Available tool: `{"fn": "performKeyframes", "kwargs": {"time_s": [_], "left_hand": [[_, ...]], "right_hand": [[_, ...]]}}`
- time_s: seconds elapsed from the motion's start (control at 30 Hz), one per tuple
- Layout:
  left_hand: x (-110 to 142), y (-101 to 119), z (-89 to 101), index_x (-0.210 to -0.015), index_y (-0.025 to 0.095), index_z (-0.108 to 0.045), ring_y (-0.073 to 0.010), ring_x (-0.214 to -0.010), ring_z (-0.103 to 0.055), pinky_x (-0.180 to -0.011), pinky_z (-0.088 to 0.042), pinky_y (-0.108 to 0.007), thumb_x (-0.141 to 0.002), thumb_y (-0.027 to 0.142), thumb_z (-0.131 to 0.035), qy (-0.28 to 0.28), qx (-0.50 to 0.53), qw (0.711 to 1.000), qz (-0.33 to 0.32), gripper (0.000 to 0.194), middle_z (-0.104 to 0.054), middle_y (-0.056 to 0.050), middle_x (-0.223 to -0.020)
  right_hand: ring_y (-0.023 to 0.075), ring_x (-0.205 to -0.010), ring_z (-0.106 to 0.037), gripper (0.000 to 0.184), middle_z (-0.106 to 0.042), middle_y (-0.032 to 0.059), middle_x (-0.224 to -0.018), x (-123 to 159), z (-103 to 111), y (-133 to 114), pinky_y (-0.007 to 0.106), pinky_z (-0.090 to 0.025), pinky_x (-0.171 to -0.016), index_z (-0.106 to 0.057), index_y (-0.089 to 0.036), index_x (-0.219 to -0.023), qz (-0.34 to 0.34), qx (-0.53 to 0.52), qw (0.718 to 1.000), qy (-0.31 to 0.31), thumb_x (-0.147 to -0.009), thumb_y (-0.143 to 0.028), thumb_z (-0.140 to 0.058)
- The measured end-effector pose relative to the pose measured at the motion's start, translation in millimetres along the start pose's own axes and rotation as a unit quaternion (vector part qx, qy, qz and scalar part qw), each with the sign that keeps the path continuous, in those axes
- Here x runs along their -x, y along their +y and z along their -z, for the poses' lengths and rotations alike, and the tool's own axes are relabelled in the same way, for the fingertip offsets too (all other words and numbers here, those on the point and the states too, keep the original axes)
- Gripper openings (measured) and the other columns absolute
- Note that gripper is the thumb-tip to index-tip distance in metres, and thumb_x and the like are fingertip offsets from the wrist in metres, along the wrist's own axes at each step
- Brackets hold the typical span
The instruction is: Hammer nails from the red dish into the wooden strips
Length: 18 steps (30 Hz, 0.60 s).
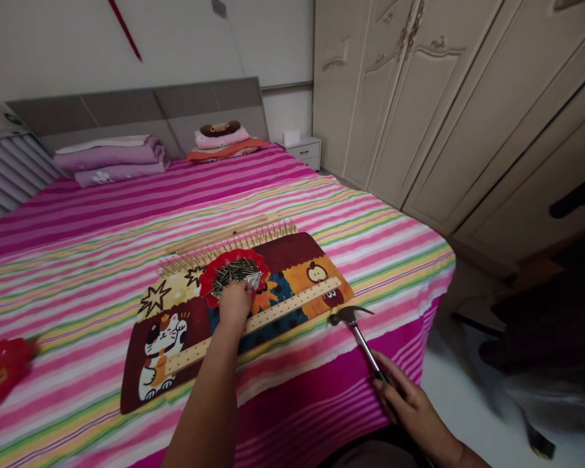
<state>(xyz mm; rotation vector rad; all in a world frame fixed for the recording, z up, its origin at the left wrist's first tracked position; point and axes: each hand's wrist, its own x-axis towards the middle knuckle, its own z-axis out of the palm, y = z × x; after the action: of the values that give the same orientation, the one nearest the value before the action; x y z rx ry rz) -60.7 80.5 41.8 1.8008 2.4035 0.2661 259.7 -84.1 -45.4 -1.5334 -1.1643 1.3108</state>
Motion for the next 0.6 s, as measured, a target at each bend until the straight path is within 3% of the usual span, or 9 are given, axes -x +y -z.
{"fn": "performKeyframes", "kwargs": {"time_s": [0.17, 0.33, 0.47, 0.6], "left_hand": [[-4.3, 2.8, 4.3, -0.096, 0.018, -0.067, -0.0222, -0.09, -0.063, -0.075, -0.043, -0.029, -0.078, 0.023, -0.051, -0.013, -0.015, 1.0, 0.007, 0.025, -0.068, -0.011, -0.102], [-6.9, 4.8, 8.0, -0.089, 0.018, -0.069, -0.0257, -0.091, -0.063, -0.07, -0.043, -0.03, -0.078, 0.024, -0.047, -0.044, -0.037, 0.998, 0.021, 0.025, -0.07, -0.013, -0.096], [-4.3, 0.8, 7.5, -0.082, 0.017, -0.069, -0.0244, -0.086, -0.064, -0.069, -0.042, -0.03, -0.081, 0.025, -0.042, -0.009, -0.022, 1.0, 0.014, 0.028, -0.07, -0.014, -0.093], [-0.1, -9.6, 12.5, -0.073, 0.019, -0.067, -0.0202, -0.077, -0.062, -0.071, -0.043, -0.029, -0.076, 0.027, -0.049, 0.044, 0.096, 0.994, 0.022, 0.02, -0.07, -0.007, -0.082]], "right_hand": [[0.0079, -0.04, -0.031, 0.076, -0.038, -0.0091, -0.048, -0.8, -5.0, -4.7, 0.02, -0.024, -0.037, -0.045, -0.013, -0.138, -0.059, -0.059, 0.996, -0.034, -0.075, -0.052, -0.063], [0.0073, -0.041, -0.029, 0.078, -0.034, -0.0105, -0.047, -3.9, -6.6, -8.5, 0.02, -0.02, -0.04, -0.044, -0.011, -0.137, -0.056, -0.067, 0.995, -0.041, -0.074, -0.052, -0.063], [0.0069, -0.041, -0.028, 0.074, -0.033, -0.0107, -0.049, -4.8, -6.5, -4.1, 0.02, -0.019, -0.04, -0.044, -0.014, -0.137, -0.047, -0.08, 0.995, -0.044, -0.075, -0.051, -0.062], [0.0073, -0.041, -0.027, 0.076, -0.03, -0.0116, -0.049, -5.8, -6.3, 0.1, 0.021, -0.019, -0.041, -0.039, -0.011, -0.139, -0.048, -0.072, 0.995, -0.052, -0.078, -0.051, -0.059]]}}
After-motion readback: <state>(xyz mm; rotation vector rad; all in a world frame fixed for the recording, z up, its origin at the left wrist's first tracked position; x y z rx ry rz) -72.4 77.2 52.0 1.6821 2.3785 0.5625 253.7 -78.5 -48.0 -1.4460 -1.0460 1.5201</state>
